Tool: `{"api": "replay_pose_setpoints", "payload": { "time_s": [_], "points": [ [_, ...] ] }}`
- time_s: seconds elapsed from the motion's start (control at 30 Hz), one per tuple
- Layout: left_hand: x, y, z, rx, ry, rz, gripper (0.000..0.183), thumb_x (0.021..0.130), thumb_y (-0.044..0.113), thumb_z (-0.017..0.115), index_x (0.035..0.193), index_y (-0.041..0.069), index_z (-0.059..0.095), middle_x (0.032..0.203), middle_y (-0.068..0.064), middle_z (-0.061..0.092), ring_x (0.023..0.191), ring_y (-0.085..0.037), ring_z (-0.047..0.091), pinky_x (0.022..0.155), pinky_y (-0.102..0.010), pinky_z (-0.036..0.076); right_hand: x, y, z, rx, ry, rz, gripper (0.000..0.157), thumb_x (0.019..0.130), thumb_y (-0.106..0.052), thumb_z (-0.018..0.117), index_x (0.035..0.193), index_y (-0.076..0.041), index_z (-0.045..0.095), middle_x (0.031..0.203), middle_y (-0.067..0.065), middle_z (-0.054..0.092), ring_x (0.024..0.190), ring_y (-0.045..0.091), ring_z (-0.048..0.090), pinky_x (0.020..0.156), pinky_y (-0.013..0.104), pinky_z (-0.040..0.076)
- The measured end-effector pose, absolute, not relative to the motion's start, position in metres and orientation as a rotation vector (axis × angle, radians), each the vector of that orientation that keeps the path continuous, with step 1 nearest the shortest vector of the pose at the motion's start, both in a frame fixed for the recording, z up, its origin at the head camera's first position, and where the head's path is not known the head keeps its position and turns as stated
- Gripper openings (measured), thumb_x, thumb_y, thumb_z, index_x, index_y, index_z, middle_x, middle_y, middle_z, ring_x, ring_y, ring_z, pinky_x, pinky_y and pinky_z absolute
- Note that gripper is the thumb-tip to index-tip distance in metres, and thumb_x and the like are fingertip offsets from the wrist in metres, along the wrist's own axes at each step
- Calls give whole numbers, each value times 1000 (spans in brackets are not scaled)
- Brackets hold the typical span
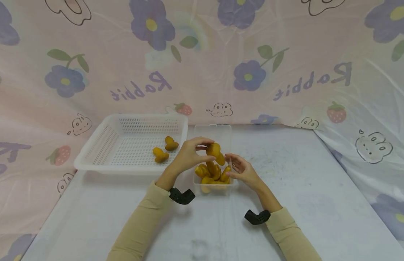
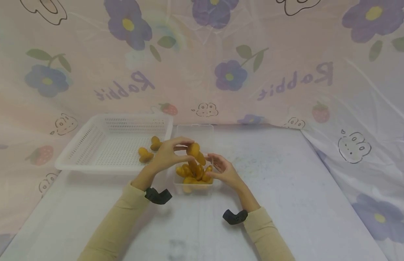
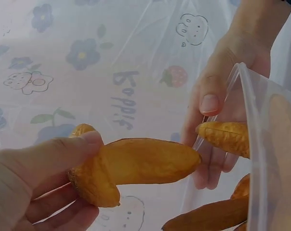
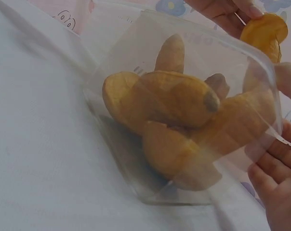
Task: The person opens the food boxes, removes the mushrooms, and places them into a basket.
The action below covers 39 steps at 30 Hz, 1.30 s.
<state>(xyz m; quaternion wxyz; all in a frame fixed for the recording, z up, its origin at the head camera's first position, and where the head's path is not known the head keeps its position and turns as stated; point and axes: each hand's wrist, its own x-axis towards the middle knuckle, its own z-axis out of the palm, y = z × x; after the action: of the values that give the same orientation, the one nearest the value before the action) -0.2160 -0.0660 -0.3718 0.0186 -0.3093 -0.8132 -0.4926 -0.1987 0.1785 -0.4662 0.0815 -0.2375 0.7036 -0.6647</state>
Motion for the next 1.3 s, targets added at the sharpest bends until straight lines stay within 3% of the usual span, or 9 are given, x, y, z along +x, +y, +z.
{"api": "replay_pose_setpoints", "payload": {
  "time_s": [0.27, 0.4, 0.6, 0.73, 0.87, 1.0, 1.3],
  "points": [
    [-208, -86, -368, -847, -2475, -1613, 49, 77, 12, 80, 122, 1, 62, 123, -17, 66, 110, -30, 66, 98, -37, 56, -199, 178, -466, -701, 2112, -1976, 75, 86, -10, 71, 144, 12, 28, 144, 35, 39, 124, -9, 48, 106, 2, 35],
    [-206, -98, -368, -711, -2503, -1665, 50, 79, 16, 79, 124, 5, 62, 125, -15, 66, 113, -28, 66, 96, -28, 56, -199, 178, -466, -709, 2106, -1979, 73, 86, -7, 70, 144, 12, 28, 145, 36, 37, 126, -9, 47, 106, 1, 34],
    [-207, -118, -368, -603, -2444, -1735, 49, 80, 12, 77, 124, 0, 60, 123, -19, 65, 114, -32, 64, 99, -32, 55, -199, 178, -465, -733, 2102, -1985, 75, 86, -9, 71, 144, 12, 28, 145, 37, 37, 126, -9, 47, 106, 1, 34],
    [-207, -133, -370, -539, -2417, -1737, 49, 82, 12, 76, 125, -2, 59, 124, -20, 63, 113, -31, 64, 95, -26, 56, -199, 177, -466, -741, 2106, -1985, 75, 86, -9, 71, 143, 13, 28, 144, 34, 40, 126, -8, 47, 106, 2, 35],
    [-206, -149, -370, -467, -2401, -1758, 49, 82, 13, 76, 125, -1, 59, 124, -20, 63, 107, -16, 67, 87, -16, 57, -198, 177, -468, -739, 2098, -1987, 75, 86, -8, 70, 143, 14, 28, 144, 32, 40, 126, -8, 47, 106, 3, 35],
    [-207, -164, -370, -413, -2397, -1741, 50, 82, 16, 77, 126, -1, 58, 123, -19, 63, 101, 2, 61, 88, -11, 55, -198, 178, -469, -749, 2092, -1992, 74, 86, -8, 70, 143, 13, 28, 144, 35, 38, 127, -9, 47, 107, 3, 35],
    [-211, -186, -375, -306, -2460, -1723, 56, 86, 25, 73, 132, 1, 54, 129, -16, 58, 106, -1, 56, 89, -6, 51, -198, 179, -468, -747, 2078, -2004, 74, 87, -9, 70, 144, 12, 27, 145, 34, 39, 127, -8, 47, 108, 4, 35]
  ]
}}
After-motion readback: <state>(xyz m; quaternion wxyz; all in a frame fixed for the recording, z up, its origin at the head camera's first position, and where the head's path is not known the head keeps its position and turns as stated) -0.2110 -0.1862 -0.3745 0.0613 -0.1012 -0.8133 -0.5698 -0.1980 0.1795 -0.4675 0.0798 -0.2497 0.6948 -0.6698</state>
